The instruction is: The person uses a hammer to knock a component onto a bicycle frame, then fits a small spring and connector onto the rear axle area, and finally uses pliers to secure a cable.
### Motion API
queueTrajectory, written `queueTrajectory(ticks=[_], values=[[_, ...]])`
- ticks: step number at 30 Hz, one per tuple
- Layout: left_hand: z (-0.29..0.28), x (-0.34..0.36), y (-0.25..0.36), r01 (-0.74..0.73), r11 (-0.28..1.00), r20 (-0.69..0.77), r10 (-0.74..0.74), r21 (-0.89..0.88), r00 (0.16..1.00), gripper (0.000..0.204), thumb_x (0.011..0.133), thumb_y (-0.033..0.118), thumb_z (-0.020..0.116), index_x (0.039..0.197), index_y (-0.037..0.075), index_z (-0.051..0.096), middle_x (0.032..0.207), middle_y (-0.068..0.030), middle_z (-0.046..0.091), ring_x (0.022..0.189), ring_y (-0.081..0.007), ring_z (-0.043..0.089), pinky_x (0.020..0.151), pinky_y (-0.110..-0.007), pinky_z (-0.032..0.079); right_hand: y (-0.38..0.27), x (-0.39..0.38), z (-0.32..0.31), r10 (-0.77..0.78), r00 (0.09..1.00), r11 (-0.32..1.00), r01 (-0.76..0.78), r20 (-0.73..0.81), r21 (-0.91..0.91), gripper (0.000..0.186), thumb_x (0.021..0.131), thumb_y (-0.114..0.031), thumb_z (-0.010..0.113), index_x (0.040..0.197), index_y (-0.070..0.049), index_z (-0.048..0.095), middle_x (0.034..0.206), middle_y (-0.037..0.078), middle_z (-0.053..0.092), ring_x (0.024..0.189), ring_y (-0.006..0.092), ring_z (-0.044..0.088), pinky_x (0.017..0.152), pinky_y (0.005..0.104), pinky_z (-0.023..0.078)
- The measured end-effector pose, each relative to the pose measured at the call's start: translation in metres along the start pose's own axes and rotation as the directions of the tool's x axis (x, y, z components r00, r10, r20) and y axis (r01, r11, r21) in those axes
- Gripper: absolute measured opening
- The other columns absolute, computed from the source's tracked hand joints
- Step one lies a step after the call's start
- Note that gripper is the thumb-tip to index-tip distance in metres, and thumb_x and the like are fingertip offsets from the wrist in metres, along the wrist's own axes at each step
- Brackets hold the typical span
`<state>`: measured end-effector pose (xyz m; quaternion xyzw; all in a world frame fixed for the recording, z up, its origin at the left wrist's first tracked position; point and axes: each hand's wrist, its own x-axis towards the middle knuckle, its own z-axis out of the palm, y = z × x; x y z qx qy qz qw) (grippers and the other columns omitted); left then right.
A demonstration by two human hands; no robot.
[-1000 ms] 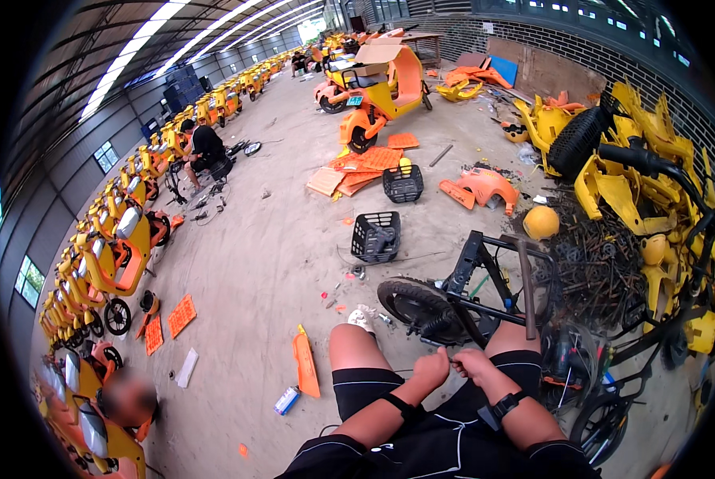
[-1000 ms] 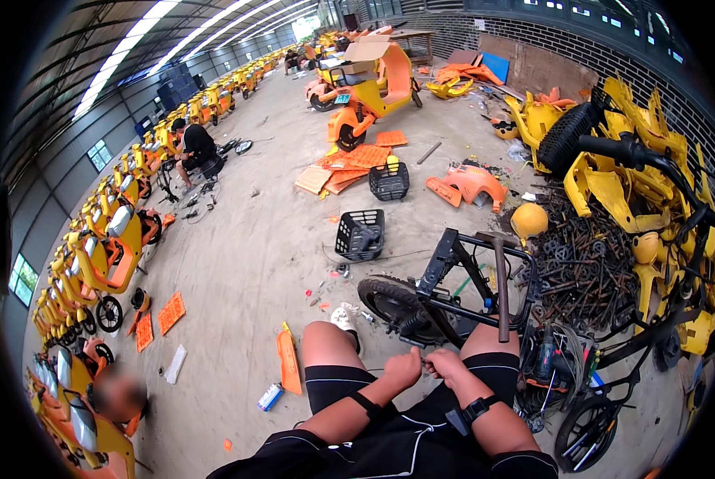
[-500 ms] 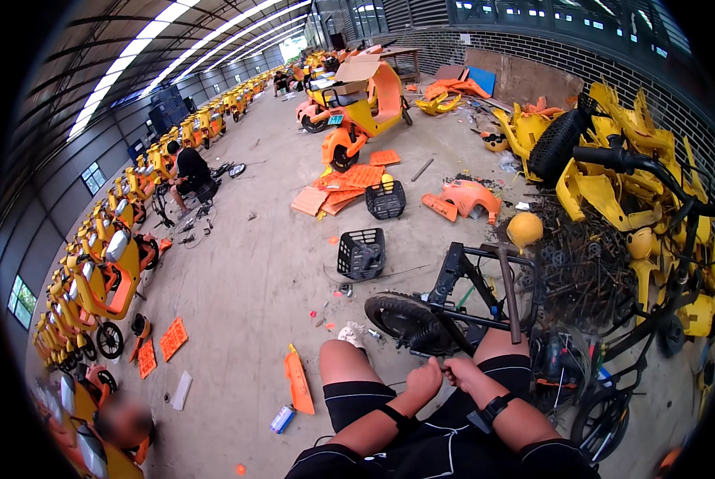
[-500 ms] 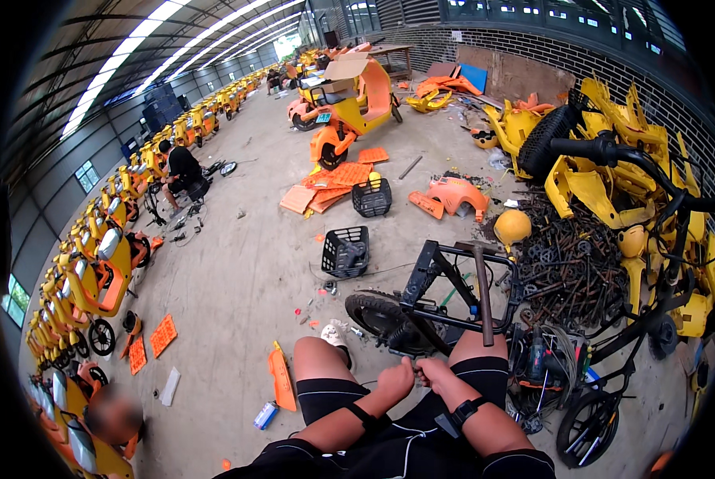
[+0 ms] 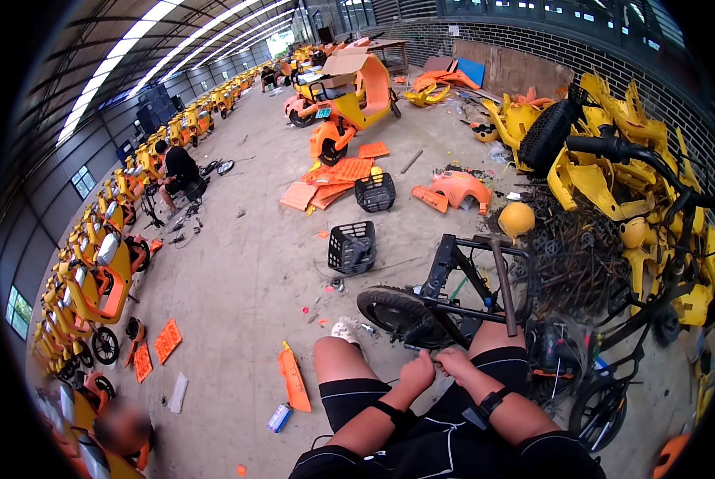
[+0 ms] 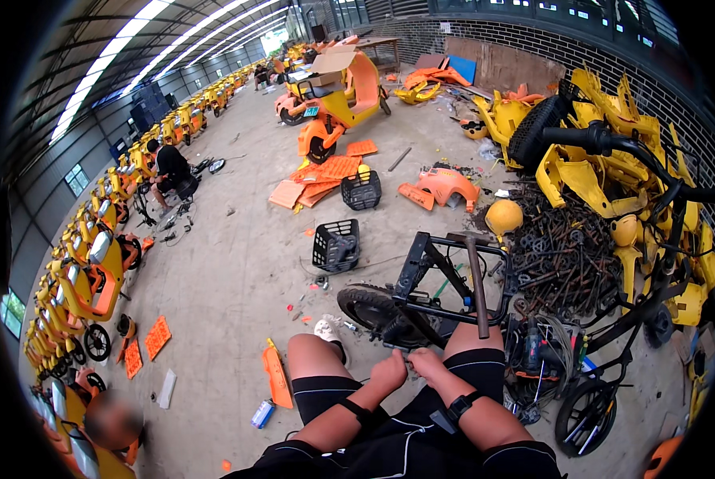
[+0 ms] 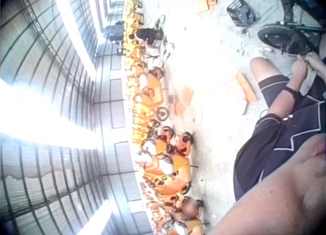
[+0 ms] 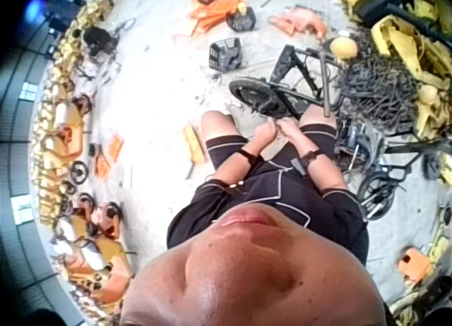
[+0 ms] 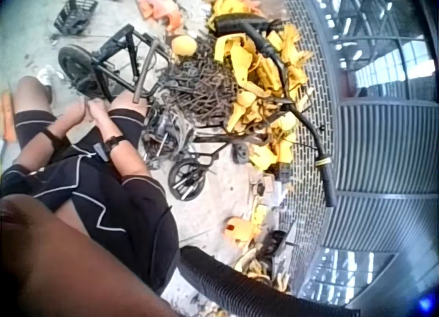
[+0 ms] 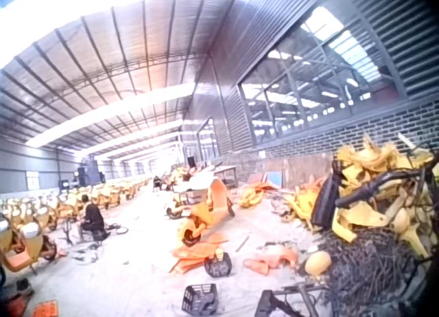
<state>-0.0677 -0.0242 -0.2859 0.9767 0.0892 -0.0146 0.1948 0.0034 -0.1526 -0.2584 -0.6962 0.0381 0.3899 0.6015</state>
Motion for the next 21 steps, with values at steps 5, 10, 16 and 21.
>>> queueTrajectory(ticks=[5,10,16,21], values=[[0.003,0.007,-0.013,0.028,0.988,0.069,-0.018,-0.155,0.997,0.031,0.094,0.022,0.047,0.113,-0.002,0.049,0.088,-0.0279,0.069,0.079,-0.0464,0.069,0.071,-0.057,0.054,0.016,0.013,0.001,-0.27,0.962,0.929,0.252,-0.032,-0.272,0.018,0.087,-0.022,0.067,0.089,-0.004,0.069,0.079,0.004,0.067,0.071,0.0144,0.061,0.06,0.0295,0.047],[0.0,0.008,-0.02,0.085,0.979,0.145,-0.058,-0.188,0.988,0.031,0.094,0.024,0.047,0.11,-0.002,0.05,0.093,-0.0296,0.069,0.087,-0.0477,0.067,0.078,-0.057,0.052,-0.005,-0.006,0.0,-0.291,0.956,0.87,0.271,0.015,-0.413,0.022,0.086,-0.023,0.069,0.094,-0.003,0.071,0.081,0.005,0.069,0.072,0.0143,0.062,0.063,0.0301,0.048],[-0.001,0.009,-0.018,0.094,0.971,0.154,-0.061,-0.219,0.986,0.031,0.095,0.026,0.048,0.109,-0.001,0.05,0.096,-0.0307,0.068,0.09,-0.0489,0.066,0.079,-0.058,0.051,-0.003,-0.004,-0.002,-0.195,0.98,0.946,0.201,0.049,-0.253,0.02,0.089,-0.022,0.069,0.097,-0.003,0.071,0.082,0.004,0.068,0.07,0.0129,0.06,0.061,0.0293,0.047],[-0.005,0.011,-0.015,0.114,0.972,0.172,-0.078,-0.206,0.982,0.033,0.095,0.028,0.049,0.109,-0.002,0.05,0.097,-0.0306,0.068,0.092,-0.0484,0.066,0.08,-0.058,0.051,0.005,0.005,-0.006,-0.184,0.979,0.968,0.196,0.087,-0.154,0.018,0.09,-0.019,0.068,0.098,-0.003,0.071,0.083,0.004,0.068,0.071,0.0121,0.06,0.063,0.0283,0.047]])
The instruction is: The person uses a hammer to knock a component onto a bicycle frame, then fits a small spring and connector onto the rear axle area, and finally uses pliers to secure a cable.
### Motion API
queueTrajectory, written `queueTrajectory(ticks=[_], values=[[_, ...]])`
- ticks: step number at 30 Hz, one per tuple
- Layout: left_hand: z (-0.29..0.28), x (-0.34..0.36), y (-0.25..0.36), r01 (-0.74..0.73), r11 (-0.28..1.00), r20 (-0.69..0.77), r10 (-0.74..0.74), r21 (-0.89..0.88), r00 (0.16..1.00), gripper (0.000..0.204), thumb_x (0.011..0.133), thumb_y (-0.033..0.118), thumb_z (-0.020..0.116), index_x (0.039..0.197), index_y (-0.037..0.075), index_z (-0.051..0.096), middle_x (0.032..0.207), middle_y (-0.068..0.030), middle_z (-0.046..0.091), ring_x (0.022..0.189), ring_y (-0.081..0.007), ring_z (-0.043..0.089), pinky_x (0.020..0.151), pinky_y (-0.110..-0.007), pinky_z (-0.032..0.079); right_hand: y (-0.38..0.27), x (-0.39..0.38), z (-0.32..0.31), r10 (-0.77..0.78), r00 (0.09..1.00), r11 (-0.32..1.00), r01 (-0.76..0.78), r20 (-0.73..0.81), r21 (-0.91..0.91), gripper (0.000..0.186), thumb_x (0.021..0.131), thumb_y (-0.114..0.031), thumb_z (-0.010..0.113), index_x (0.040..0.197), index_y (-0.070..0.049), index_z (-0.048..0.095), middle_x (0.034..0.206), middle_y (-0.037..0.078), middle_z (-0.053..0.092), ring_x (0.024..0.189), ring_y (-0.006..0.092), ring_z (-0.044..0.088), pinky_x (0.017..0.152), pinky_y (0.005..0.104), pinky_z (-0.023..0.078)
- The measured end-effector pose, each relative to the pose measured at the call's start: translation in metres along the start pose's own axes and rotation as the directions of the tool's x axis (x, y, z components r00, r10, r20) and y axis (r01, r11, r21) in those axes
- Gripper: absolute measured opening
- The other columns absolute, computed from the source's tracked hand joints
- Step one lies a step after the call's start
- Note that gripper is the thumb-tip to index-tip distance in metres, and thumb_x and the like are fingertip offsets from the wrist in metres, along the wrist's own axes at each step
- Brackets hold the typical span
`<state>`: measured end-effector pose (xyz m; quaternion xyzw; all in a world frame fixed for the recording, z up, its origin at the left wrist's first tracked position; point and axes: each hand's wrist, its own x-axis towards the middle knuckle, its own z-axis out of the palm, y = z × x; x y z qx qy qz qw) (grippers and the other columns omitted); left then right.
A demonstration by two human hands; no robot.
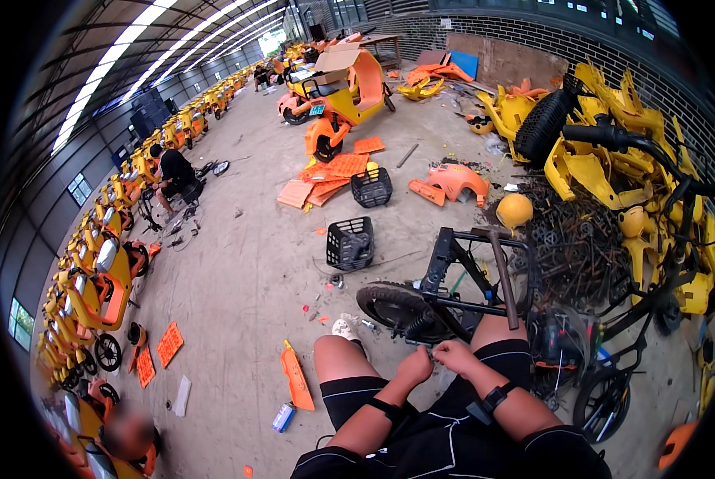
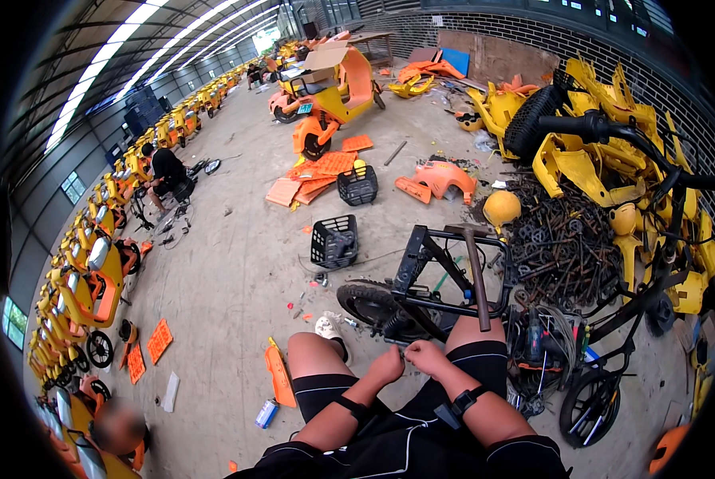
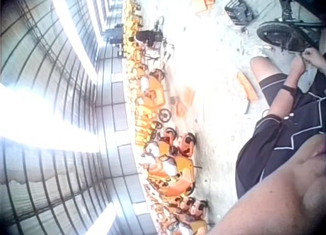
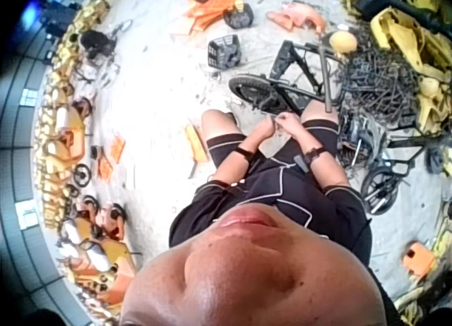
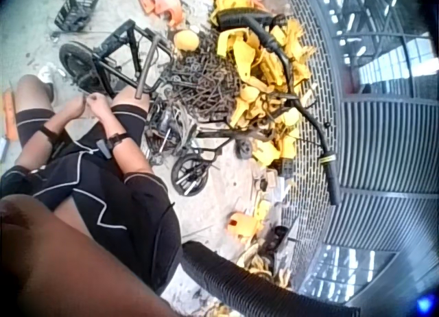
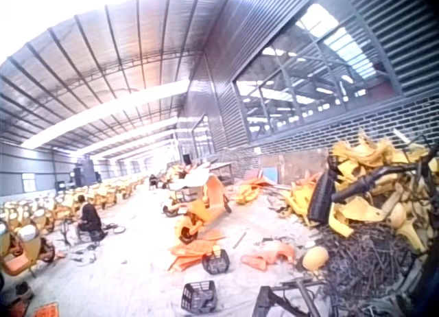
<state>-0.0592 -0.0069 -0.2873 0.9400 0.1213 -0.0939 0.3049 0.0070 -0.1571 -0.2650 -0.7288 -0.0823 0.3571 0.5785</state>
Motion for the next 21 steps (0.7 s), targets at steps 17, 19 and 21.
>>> queueTrajectory(ticks=[17,19,21], values=[[-0.011,-0.006,0.012,0.01,0.997,-0.043,-0.007,0.074,0.999,0.029,0.095,0.025,0.047,0.109,0.0,0.05,0.093,-0.0274,0.07,0.087,-0.0454,0.069,0.077,-0.057,0.053,-0.005,-0.001,0.006,0.018,0.999,0.997,-0.014,-0.046,0.08,0.015,0.09,-0.019,0.067,0.096,-0.006,0.069,0.084,0.002,0.067,0.073,0.0108,0.06,0.059,0.0268,0.045],[-0.014,-0.007,0.015,0.002,0.996,-0.056,0.003,0.092,0.998,0.028,0.096,0.024,0.047,0.109,0.0,0.049,0.091,-0.0268,0.07,0.084,-0.0451,0.069,0.074,-0.057,0.053,-0.004,-0.001,0.006,0.064,0.997,0.991,-0.058,-0.045,0.121,0.014,0.09,-0.019,0.066,0.095,-0.006,0.069,0.083,0.001,0.066,0.073,0.0109,0.06,0.058,0.0267,0.045],[-0.016,-0.01,0.017,-0.007,0.993,-0.073,0.015,0.115,0.997,0.027,0.096,0.023,0.046,0.108,-0.001,0.048,0.088,-0.0263,0.071,0.081,-0.0448,0.07,0.072,-0.056,0.054,-0.006,-0.001,0.008,0.096,0.994,0.983,-0.087,-0.048,0.16,0.013,0.09,-0.019,0.065,0.092,-0.006,0.068,0.081,0.001,0.066,0.071,0.011,0.059,0.057,0.0267,0.044]])
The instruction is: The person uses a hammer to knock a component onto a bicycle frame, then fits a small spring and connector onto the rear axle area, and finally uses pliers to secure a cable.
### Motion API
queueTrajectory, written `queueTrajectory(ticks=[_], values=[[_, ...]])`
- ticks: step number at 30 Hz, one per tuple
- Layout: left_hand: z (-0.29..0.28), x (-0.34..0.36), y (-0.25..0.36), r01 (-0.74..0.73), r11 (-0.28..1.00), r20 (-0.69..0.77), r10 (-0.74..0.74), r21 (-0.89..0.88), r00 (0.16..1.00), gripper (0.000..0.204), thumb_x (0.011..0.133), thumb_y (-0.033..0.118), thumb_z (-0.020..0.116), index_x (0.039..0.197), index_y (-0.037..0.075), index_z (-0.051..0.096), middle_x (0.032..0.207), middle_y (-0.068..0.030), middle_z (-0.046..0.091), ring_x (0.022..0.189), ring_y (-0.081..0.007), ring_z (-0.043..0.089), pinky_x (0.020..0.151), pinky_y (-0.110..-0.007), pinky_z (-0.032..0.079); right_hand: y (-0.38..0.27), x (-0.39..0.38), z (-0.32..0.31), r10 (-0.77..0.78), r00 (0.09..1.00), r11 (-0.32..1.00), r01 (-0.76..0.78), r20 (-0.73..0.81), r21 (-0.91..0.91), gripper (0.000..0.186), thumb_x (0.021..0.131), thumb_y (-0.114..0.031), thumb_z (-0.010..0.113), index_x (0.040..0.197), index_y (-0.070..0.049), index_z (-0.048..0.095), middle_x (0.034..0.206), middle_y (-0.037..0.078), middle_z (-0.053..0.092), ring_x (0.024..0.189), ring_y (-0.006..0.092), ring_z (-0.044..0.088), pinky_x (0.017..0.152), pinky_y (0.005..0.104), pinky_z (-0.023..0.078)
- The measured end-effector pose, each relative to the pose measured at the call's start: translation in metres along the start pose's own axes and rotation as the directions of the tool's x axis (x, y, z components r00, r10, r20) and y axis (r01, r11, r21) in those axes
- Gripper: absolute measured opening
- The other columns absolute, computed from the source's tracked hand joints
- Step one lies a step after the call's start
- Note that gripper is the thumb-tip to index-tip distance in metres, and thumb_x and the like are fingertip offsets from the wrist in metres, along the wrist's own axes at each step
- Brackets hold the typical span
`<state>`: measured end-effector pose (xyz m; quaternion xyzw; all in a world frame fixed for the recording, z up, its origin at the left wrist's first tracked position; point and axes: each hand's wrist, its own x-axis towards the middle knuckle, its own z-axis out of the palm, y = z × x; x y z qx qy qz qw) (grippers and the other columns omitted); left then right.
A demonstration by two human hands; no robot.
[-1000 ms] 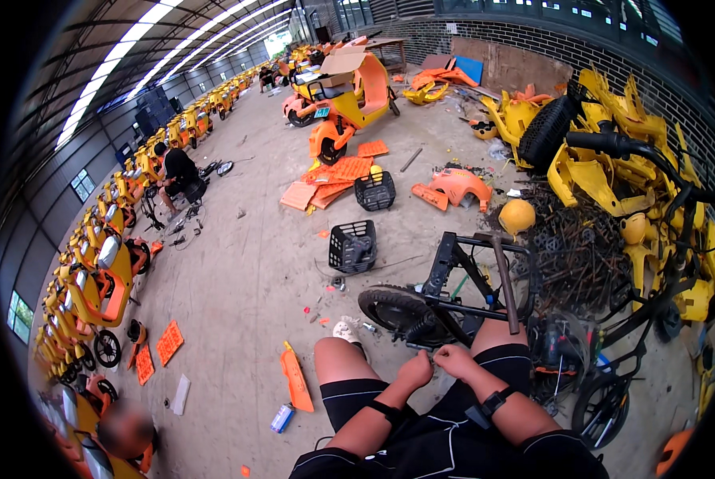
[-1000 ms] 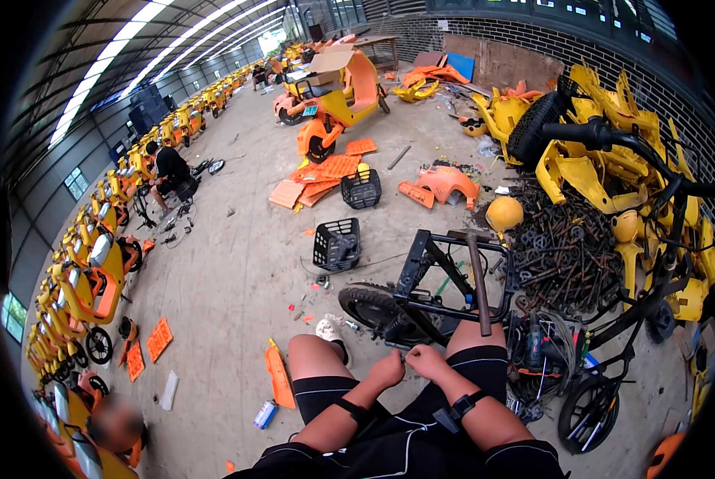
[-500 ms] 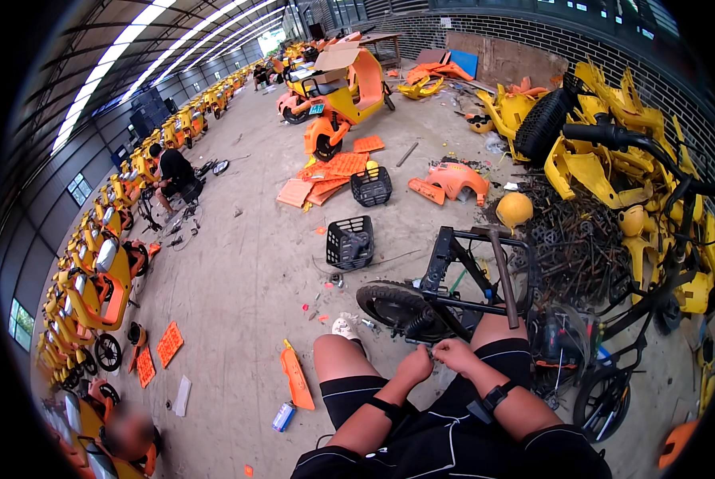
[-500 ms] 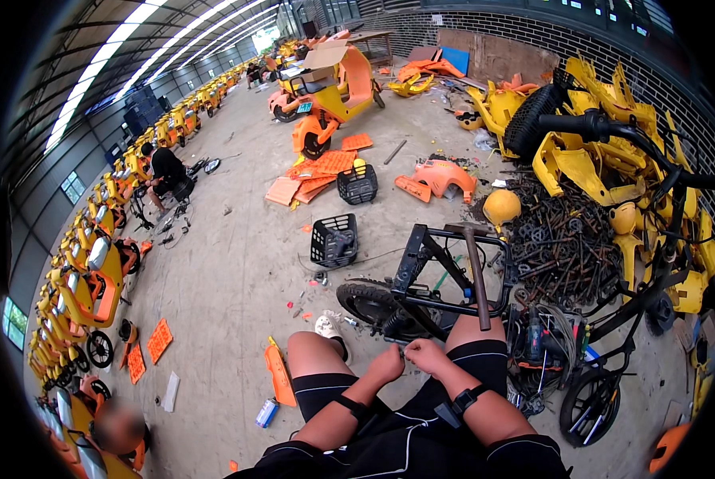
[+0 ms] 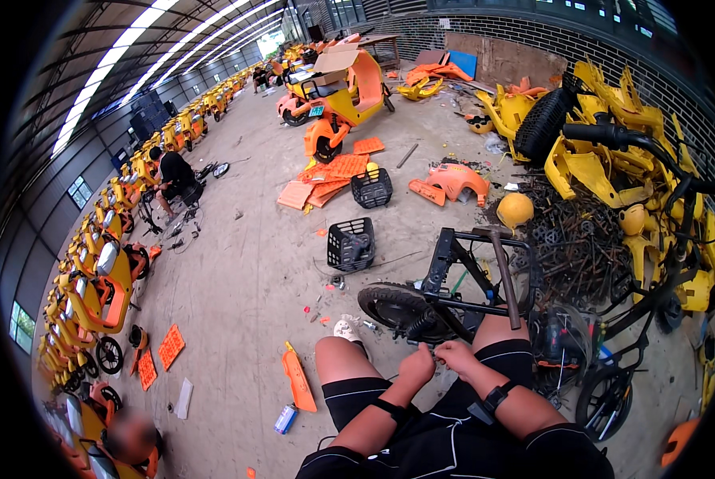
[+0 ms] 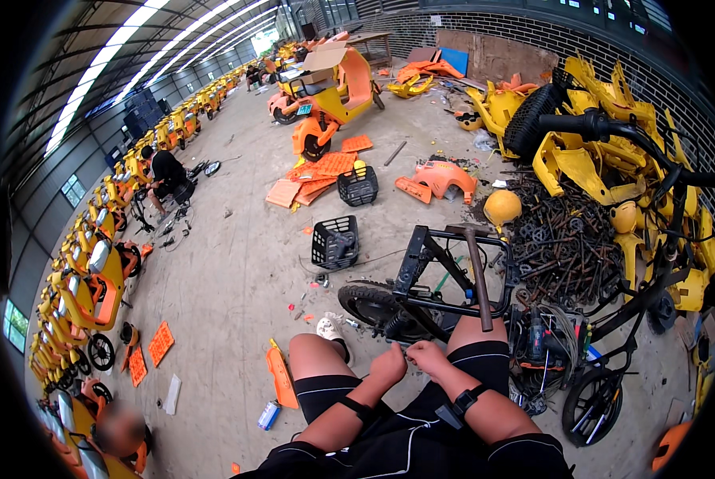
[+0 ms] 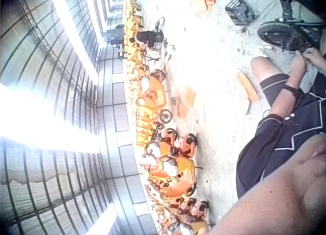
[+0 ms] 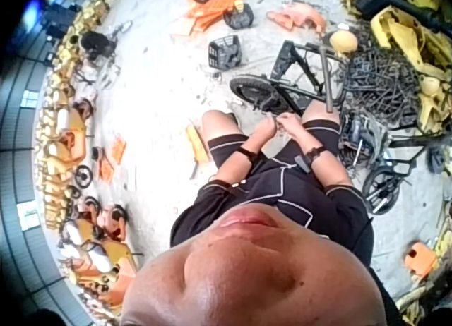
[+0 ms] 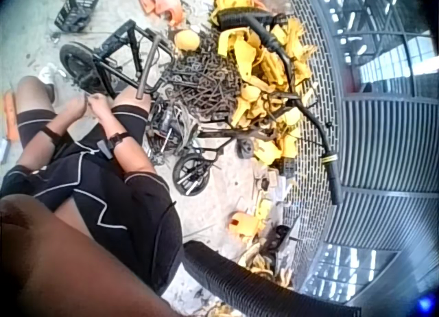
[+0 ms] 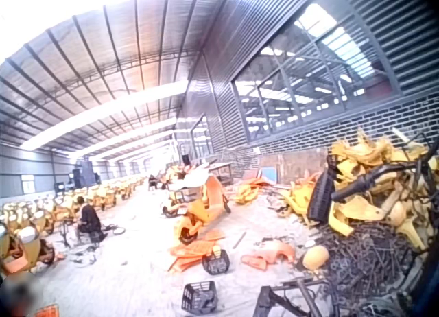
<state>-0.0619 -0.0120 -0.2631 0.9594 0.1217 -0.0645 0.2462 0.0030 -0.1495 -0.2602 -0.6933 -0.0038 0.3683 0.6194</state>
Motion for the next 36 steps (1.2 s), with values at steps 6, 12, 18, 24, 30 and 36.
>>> queueTrajectory(ticks=[6,12,18,24,30,36], values=[[0.002,0.0,0.0,-0.03,0.999,-0.034,0.032,0.045,0.999,0.026,0.095,0.022,0.048,0.107,-0.001,0.048,0.083,-0.025,0.07,0.075,-0.0433,0.07,0.067,-0.056,0.055,0.006,0.004,-0.001,0.021,1.0,1.0,-0.021,0.01,0.017,0.015,0.091,-0.021,0.065,0.093,-0.007,0.068,0.082,0.001,0.066,0.071,0.0107,0.059,0.057,0.0266,0.045],[0.01,0.001,-0.008,-0.09,0.994,-0.075,0.095,0.069,0.993,0.026,0.094,0.021,0.048,0.106,-0.002,0.048,0.081,-0.025,0.07,0.072,-0.0435,0.069,0.064,-0.056,0.054,0.005,0.004,-0.001,0.014,1.0,1.0,-0.014,0.024,0.009,0.013,0.091,-0.019,0.064,0.093,-0.007,0.068,0.081,0.001,0.065,0.07,0.0108,0.059,0.057,0.0259,0.044],[0.006,-0.001,-0.005,-0.098,0.993,-0.067,0.103,0.073,0.992,0.024,0.094,0.02,0.046,0.106,-0.001,0.048,0.08,-0.0248,0.069,0.071,-0.044,0.069,0.064,-0.056,0.054,0.002,0.001,-0.001,0.059,0.998,0.988,-0.061,0.021,0.145,0.007,0.089,-0.015,0.065,0.089,-0.007,0.064,0.077,0.001,0.062,0.067,0.0111,0.057,0.055,0.0251,0.044],[0.01,0.001,-0.001,-0.057,0.994,-0.018,0.059,0.091,0.998,0.021,0.095,0.019,0.046,0.104,0.001,0.05,0.082,-0.0225,0.071,0.074,-0.0415,0.071,0.066,-0.053,0.056,0.006,0.002,0.0,0.085,0.996,0.977,-0.082,-0.01,0.196,0.008,0.088,-0.013,0.064,0.085,-0.007,0.061,0.073,0.002,0.058,0.063,0.0119,0.054,0.054,0.0261,0.043],[0.02,0.002,-0.002,-0.144,0.975,-0.07,0.157,0.168,0.985,0.019,0.094,0.018,0.048,0.101,0.001,0.05,0.077,-0.0206,0.07,0.068,-0.0382,0.071,0.059,-0.049,0.057,0.01,0.005,-0.001,0.131,0.991,0.962,-0.118,-0.038,0.245,0.01,0.086,-0.015,0.064,0.081,-0.008,0.059,0.071,0.001,0.056,0.06,0.0124,0.05,0.052,0.0282,0.041],[0.021,0.003,-0.003,-0.158,0.971,-0.108,0.179,0.177,0.978,0.019,0.094,0.018,0.049,0.102,0.001,0.049,0.075,-0.019,0.07,0.065,-0.0371,0.071,0.056,-0.048,0.056,0.008,0.006,0.0,0.126,0.991,0.96,-0.111,-0.04,0.257,0.011,0.086,-0.016,0.065,0.08,-0.008,0.059,0.071,0.001,0.055,0.06,0.0126,0.049,0.053,0.0283,0.04]])
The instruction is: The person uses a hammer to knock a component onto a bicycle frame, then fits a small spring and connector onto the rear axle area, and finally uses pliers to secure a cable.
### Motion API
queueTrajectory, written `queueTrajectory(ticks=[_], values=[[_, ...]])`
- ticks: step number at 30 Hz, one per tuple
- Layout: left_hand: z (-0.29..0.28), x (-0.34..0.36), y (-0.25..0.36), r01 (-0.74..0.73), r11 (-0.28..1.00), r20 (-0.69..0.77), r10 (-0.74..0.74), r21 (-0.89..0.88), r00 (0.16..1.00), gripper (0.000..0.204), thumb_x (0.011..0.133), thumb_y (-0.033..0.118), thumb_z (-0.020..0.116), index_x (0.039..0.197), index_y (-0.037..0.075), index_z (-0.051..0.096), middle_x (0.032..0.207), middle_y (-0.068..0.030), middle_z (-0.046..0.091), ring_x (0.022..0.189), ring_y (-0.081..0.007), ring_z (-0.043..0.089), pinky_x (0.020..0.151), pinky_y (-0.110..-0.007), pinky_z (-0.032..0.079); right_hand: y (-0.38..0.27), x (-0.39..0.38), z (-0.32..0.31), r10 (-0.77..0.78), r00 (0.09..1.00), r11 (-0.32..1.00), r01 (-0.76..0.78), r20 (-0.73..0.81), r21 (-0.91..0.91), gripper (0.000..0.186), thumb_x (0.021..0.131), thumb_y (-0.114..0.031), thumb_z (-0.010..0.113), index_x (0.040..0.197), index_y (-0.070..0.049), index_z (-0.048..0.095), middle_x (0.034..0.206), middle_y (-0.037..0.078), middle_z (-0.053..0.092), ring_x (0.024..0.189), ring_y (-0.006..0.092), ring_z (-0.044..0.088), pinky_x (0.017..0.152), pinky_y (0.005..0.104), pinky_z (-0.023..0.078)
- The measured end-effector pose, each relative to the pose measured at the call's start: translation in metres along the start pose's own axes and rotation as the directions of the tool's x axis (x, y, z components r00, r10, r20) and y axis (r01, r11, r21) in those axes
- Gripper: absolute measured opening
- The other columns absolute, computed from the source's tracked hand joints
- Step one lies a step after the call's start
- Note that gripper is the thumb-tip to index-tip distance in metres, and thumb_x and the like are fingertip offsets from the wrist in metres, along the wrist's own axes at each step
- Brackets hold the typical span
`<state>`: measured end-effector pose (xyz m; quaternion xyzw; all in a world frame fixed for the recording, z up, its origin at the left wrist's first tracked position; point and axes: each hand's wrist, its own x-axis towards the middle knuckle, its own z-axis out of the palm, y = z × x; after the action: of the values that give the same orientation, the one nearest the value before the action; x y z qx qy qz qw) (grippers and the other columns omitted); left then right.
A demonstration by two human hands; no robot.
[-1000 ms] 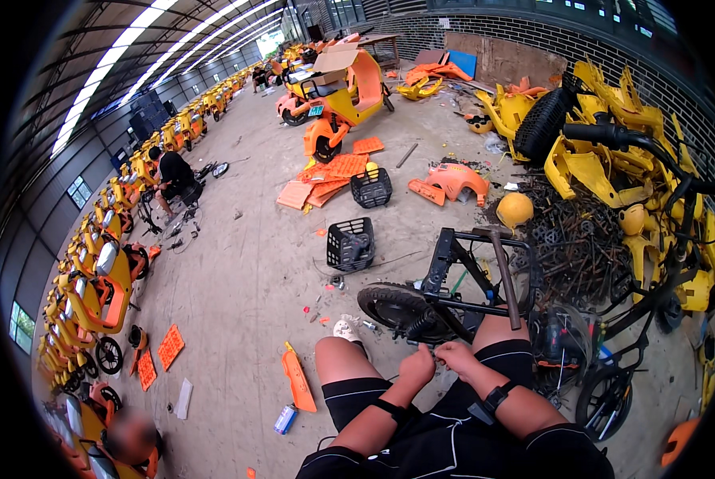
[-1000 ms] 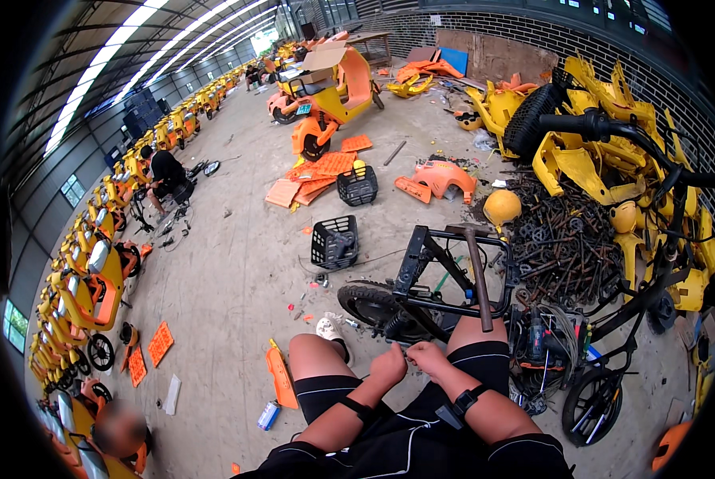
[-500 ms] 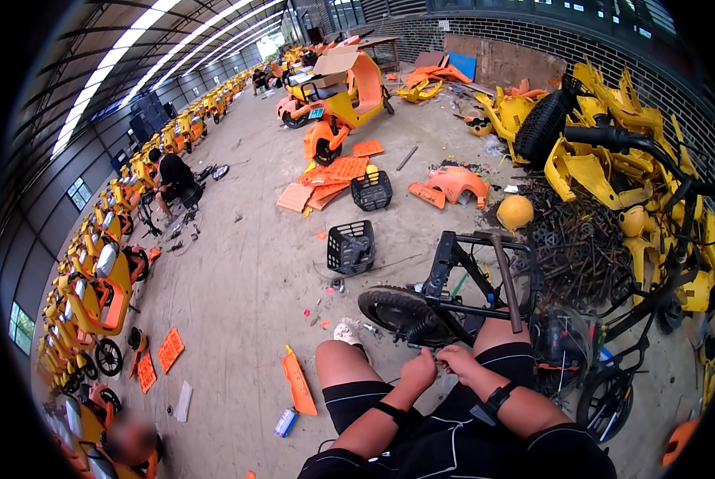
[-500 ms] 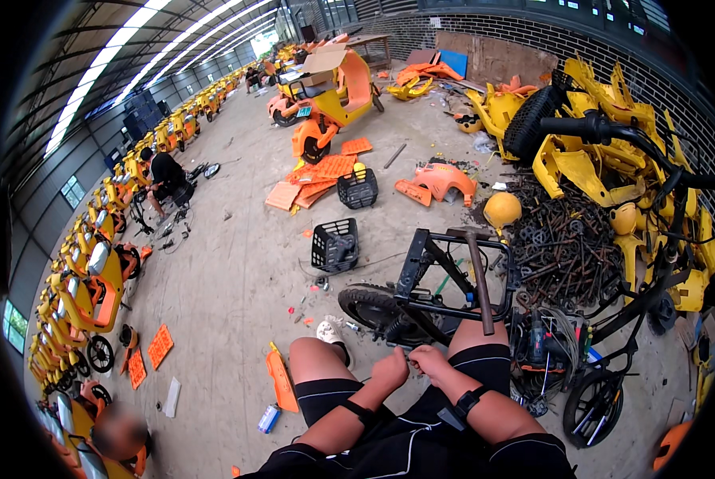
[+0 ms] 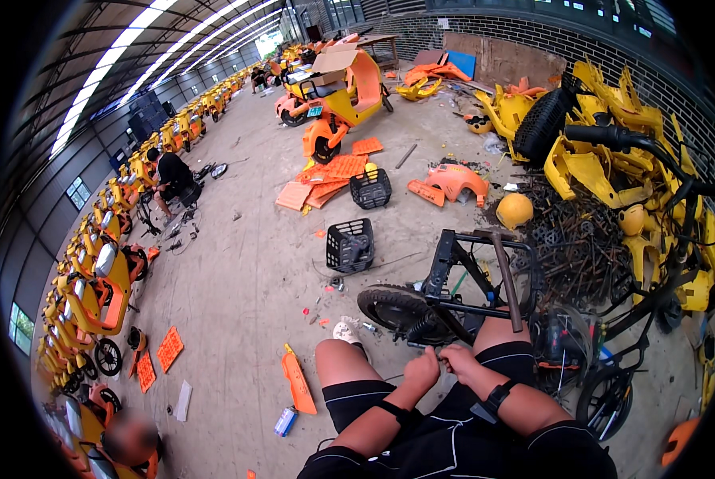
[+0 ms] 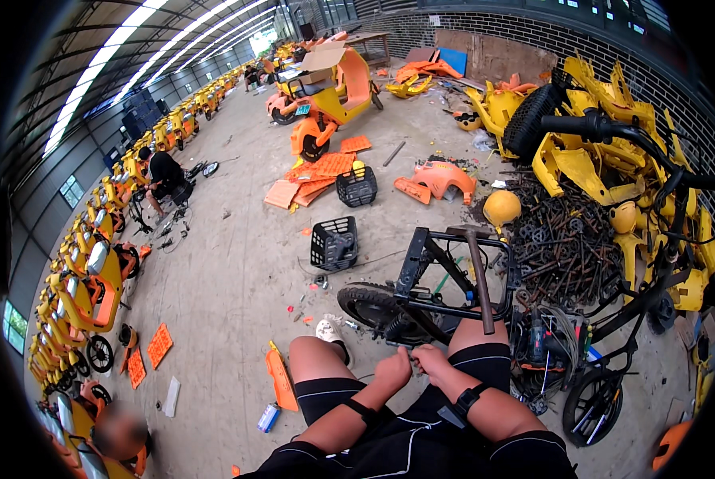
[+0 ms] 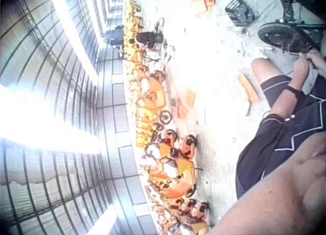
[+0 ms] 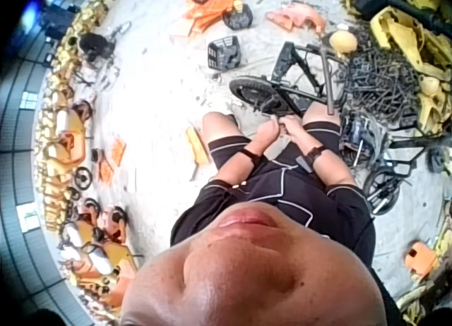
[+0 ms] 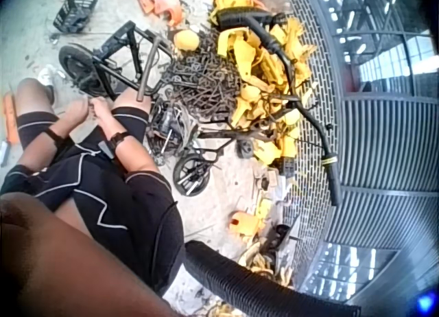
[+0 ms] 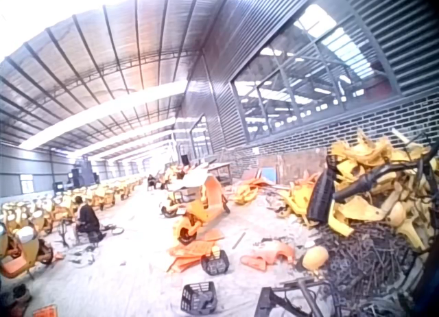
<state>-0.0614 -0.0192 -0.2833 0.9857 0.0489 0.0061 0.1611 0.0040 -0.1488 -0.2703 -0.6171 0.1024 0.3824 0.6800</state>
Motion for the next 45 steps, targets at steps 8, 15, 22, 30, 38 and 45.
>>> queueTrajectory(ticks=[8,15,22,30,38,45], values=[[-0.008,0.001,0.004,0.056,0.998,0.044,-0.055,-0.037,0.998,0.019,0.094,0.019,0.047,0.103,0.002,0.047,0.078,-0.0203,0.07,0.069,-0.0388,0.071,0.06,-0.05,0.056,-0.003,-0.001,0.002,-0.036,0.999,0.999,0.036,0.0,-0.019,0.011,0.085,-0.016,0.065,0.079,-0.009,0.059,0.07,0.001,0.055,0.06,0.0127,0.05,0.053,0.0284,0.04],[-0.002,0.003,-0.005,0.136,0.971,0.087,-0.121,-0.195,0.989,0.026,0.094,0.02,0.047,0.11,0.0,0.048,0.087,-0.0255,0.07,0.079,-0.0439,0.069,0.071,-0.054,0.055,-0.006,-0.002,0.005,-0.139,0.99,0.965,0.137,0.008,-0.221,0.011,0.087,-0.019,0.067,0.089,-0.008,0.066,0.074,0.001,0.061,0.064,0.0109,0.055,0.053,0.0279,0.042],[0.004,0.014,-0.026,0.14,0.905,0.257,-0.035,-0.403,0.966,0.031,0.096,0.023,0.049,0.116,0.0,0.051,0.107,-0.0306,0.066,0.102,-0.0477,0.063,0.087,-0.055,0.049,-0.017,-0.001,-0.006,-0.299,0.937,0.834,0.348,0.178,-0.429,0.021,0.089,-0.021,0.07,0.101,-0.005,0.073,0.086,0.004,0.071,0.076,0.0129,0.064,0.068,0.0298,0.051],[0.001,0.009,-0.027,0.045,0.848,0.263,0.113,-0.528,0.958,0.034,0.098,0.024,0.052,0.123,0.002,0.053,0.118,-0.0275,0.064,0.111,-0.0456,0.06,0.092,-0.05,0.049,-0.027,-0.01,-0.012,-0.319,0.907,0.707,0.42,0.274,-0.569,0.018,0.089,-0.019,0.071,0.099,-0.004,0.074,0.09,0.007,0.073,0.082,0.0158,0.067,0.076,0.0332,0.053],[-0.023,-0.002,-0.012,-0.012,0.852,0.237,0.159,-0.523,0.958,0.033,0.098,0.023,0.053,0.124,0.003,0.049,0.109,-0.0288,0.065,0.104,-0.0463,0.061,0.088,-0.052,0.049,-0.023,-0.003,-0.021,-0.209,0.938,0.81,0.325,0.276,-0.488,0.017,0.089,-0.017,0.073,0.098,-0.003,0.074,0.091,0.007,0.073,0.084,0.0158,0.067,0.077,0.0326,0.053],[-0.017,-0.003,-0.013,-0.035,0.921,0.264,0.147,-0.388,0.953,0.026,0.098,0.023,0.047,0.117,0.005,0.047,0.102,-0.0288,0.066,0.096,-0.0484,0.062,0.081,-0.056,0.048,-0.035,-0.016,-0.017,-0.116,0.966,0.787,0.23,0.229,-0.573,0.016,0.089,-0.016,0.073,0.096,-0.001,0.074,0.087,0.005,0.072,0.082,0.0121,0.063,0.075,0.0309,0.051]])
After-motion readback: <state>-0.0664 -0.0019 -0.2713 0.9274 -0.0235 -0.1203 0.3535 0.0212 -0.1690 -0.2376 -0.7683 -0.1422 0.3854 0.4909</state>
